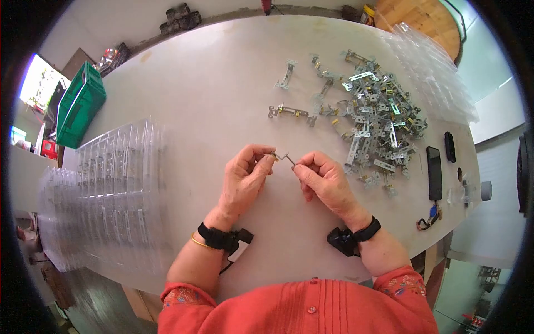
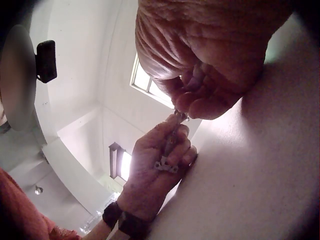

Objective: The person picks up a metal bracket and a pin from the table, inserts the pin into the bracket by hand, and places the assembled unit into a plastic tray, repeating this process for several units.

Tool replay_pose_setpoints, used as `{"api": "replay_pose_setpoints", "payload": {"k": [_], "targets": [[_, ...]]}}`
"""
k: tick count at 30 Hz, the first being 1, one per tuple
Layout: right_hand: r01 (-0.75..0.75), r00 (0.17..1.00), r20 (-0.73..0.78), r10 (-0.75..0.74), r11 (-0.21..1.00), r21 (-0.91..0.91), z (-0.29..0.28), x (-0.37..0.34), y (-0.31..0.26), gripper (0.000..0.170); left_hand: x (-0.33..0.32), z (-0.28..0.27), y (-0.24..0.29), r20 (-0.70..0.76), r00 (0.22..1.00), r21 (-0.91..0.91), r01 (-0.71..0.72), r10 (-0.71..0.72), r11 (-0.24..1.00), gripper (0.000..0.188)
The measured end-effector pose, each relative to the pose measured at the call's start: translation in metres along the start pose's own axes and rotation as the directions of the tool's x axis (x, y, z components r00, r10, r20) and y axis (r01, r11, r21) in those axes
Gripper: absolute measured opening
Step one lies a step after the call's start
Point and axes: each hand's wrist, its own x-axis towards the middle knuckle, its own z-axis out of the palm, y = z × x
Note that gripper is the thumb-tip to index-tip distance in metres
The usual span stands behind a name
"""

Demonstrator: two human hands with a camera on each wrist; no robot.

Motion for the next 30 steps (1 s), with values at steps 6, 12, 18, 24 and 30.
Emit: {"api": "replay_pose_setpoints", "payload": {"k": [6,12,18,24,30], "targets": [[-0.008,1.000,-0.018,0.007,1.000,-0.023,0.001,-0.001,-0.003,0.011,0.001,0.000,-0.002,0.007,0.999,0.045,-0.036,0.036,0.998,0.020],[0.005,1.000,-0.025,-0.007,0.999,-0.045,0.002,-0.001,-0.004,0.010,0.000,-0.001,-0.001,0.007,0.999,0.058,-0.040,0.039,0.998,0.020],[0.026,0.999,-0.026,-0.028,0.997,-0.075,0.002,-0.002,-0.005,0.009,0.003,-0.003,-0.011,0.028,0.993,0.074,-0.118,0.116,0.990,0.019],[0.032,0.999,-0.040,-0.036,0.995,-0.096,0.002,-0.002,-0.003,0.008,0.002,-0.003,-0.006,0.035,0.990,0.057,-0.135,0.133,0.989,0.018],[0.072,0.997,-0.006,-0.072,0.995,-0.075,0.001,-0.002,-0.003,0.008,0.001,-0.004,-0.004,0.045,0.990,0.047,-0.139,0.136,0.989,0.019]]}}
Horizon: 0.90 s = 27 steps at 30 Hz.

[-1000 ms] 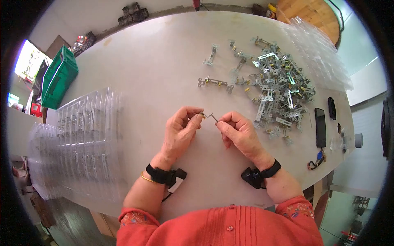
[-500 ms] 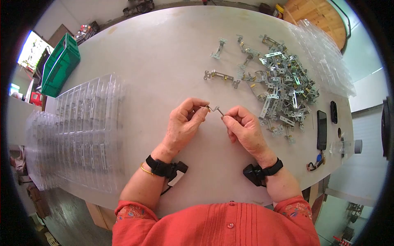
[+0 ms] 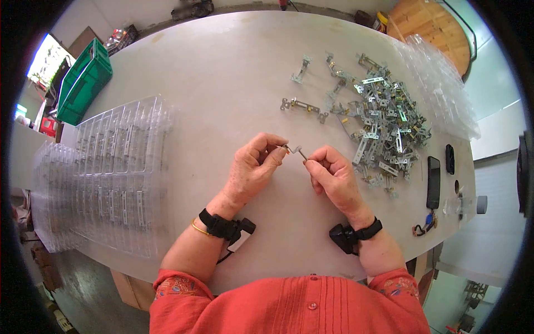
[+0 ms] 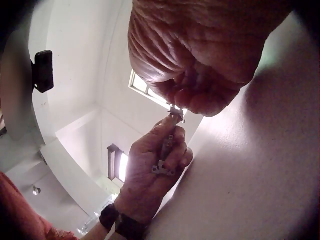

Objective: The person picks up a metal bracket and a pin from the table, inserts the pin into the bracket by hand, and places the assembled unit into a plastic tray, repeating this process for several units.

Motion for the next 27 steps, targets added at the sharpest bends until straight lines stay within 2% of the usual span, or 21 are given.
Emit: {"api": "replay_pose_setpoints", "payload": {"k": [3,6,8,11,13,17,19,20,22,23,25,26,27], "targets": [[-0.001,1.000,-0.003,0.001,1.000,-0.003,0.001,0.000,-0.001,0.008,0.000,0.000,0.000,0.005,1.000,0.023,0.016,-0.016,1.000,0.018],[-0.018,1.000,-0.001,0.018,1.000,0.002,0.000,0.000,-0.001,0.009,0.000,0.003,-0.001,0.059,0.998,0.037,-0.026,0.024,0.999,0.016],[-0.026,1.000,0.003,0.026,1.000,0.010,0.000,-0.001,0.000,0.010,-0.001,0.004,0.004,0.071,0.996,-0.001,0.052,-0.052,0.999,0.015],[-0.084,0.996,-0.023,0.086,0.995,0.057,0.004,0.001,0.001,0.011,0.001,0.003,-0.004,0.099,0.995,0.094,-0.015,0.005,0.995,0.018],[0.000,1.000,0.023,-0.003,0.992,0.128,0.003,0.003,0.005,0.016,0.001,0.003,-0.001,0.099,0.995,0.089,0.010,-0.018,0.996,0.020],[-0.055,0.994,0.104,0.032,0.973,0.225,0.000,0.002,0.004,0.018,0.000,0.002,-0.005,0.123,0.991,0.102,0.031,-0.044,0.994,0.025],[-0.115,0.992,0.078,0.104,0.980,0.161,0.000,0.001,0.004,0.017,-0.002,0.003,-0.001,0.128,0.991,0.120,0.013,-0.029,0.993,0.024],[-0.112,0.992,0.074,0.101,0.981,0.159,0.001,0.001,0.003,0.017,-0.002,0.004,0.000,0.130,0.991,0.136,0.000,-0.018,0.991,0.023],[-0.027,1.000,0.001,0.027,0.998,-0.055,0.003,0.000,0.002,0.015,-0.002,0.004,-0.001,0.147,0.989,0.141,-0.002,-0.019,0.990,0.023],[-0.027,1.000,0.001,0.027,0.998,-0.056,0.002,0.000,0.006,0.015,-0.003,0.004,-0.002,0.162,0.986,0.149,0.001,-0.025,0.989,0.023],[0.150,0.981,-0.082,-0.178,0.952,-0.268,0.002,0.002,0.014,0.013,-0.003,0.003,-0.005,0.201,0.979,0.112,0.003,-0.026,0.994,0.022],[0.151,0.981,-0.081,-0.178,0.952,-0.268,0.001,0.002,0.015,0.013,-0.004,0.003,-0.006,0.240,0.971,0.074,0.007,-0.025,0.997,0.021],[0.157,0.974,-0.135,-0.181,0.973,-0.171,0.002,0.002,0.014,0.013,-0.004,0.005,-0.007,0.239,0.971,0.073,0.008,-0.025,0.997,0.021]]}}
